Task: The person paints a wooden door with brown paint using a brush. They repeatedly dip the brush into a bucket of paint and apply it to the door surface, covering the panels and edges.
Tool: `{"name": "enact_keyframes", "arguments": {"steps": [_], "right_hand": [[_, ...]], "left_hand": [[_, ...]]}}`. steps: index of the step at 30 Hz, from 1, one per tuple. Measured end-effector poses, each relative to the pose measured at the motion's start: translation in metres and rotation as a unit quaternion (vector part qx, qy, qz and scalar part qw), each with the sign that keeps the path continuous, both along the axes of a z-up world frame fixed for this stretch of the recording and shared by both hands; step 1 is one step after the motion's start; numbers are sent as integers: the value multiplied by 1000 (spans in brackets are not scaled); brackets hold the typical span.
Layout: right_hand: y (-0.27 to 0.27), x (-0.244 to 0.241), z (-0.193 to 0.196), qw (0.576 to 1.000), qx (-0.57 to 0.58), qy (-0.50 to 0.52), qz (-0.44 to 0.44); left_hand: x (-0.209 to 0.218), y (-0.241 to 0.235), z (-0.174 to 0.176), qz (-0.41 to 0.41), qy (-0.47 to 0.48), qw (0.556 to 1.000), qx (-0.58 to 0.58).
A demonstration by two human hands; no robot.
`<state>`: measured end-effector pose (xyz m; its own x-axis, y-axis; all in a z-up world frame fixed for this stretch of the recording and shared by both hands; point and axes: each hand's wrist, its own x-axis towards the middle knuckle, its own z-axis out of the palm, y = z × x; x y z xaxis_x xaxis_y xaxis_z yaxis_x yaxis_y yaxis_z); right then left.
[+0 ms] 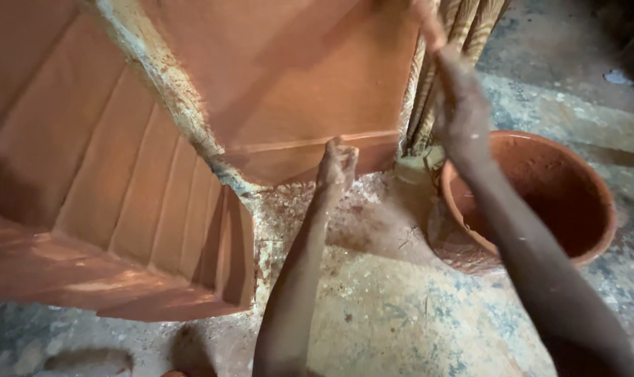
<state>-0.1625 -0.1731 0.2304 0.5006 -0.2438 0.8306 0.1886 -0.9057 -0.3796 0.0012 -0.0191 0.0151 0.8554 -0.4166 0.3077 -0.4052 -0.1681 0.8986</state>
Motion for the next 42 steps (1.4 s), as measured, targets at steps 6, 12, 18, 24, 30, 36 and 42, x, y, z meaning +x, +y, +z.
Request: {"name": "enact_keyframes", "arguments": {"steps": [6, 12, 18, 24, 30, 36, 42], "right_hand": [[30, 15, -61, 989, 0, 111, 98], [48, 12, -61, 987, 23, 113, 109], [79, 4, -41, 989, 66, 53, 119], [102, 14, -43, 943, 263, 5, 205], [107, 18, -42, 953, 134, -61, 264], [140, 15, -21, 827, 367, 18, 426], [132, 21, 11, 797, 394, 29, 457]], "left_hand": [[-25, -9, 26, 33, -28, 999, 19], [-57, -20, 82, -83, 173, 959, -210], [-79, -16, 138, -92, 84, 965, -231], [-91, 2, 170, -213, 141, 918, -305], [-93, 5, 179, -181, 106, 942, -262], [-78, 23, 179, -140, 197, 939, -246], [-75, 41, 199, -56, -74, 985, -144]]}}
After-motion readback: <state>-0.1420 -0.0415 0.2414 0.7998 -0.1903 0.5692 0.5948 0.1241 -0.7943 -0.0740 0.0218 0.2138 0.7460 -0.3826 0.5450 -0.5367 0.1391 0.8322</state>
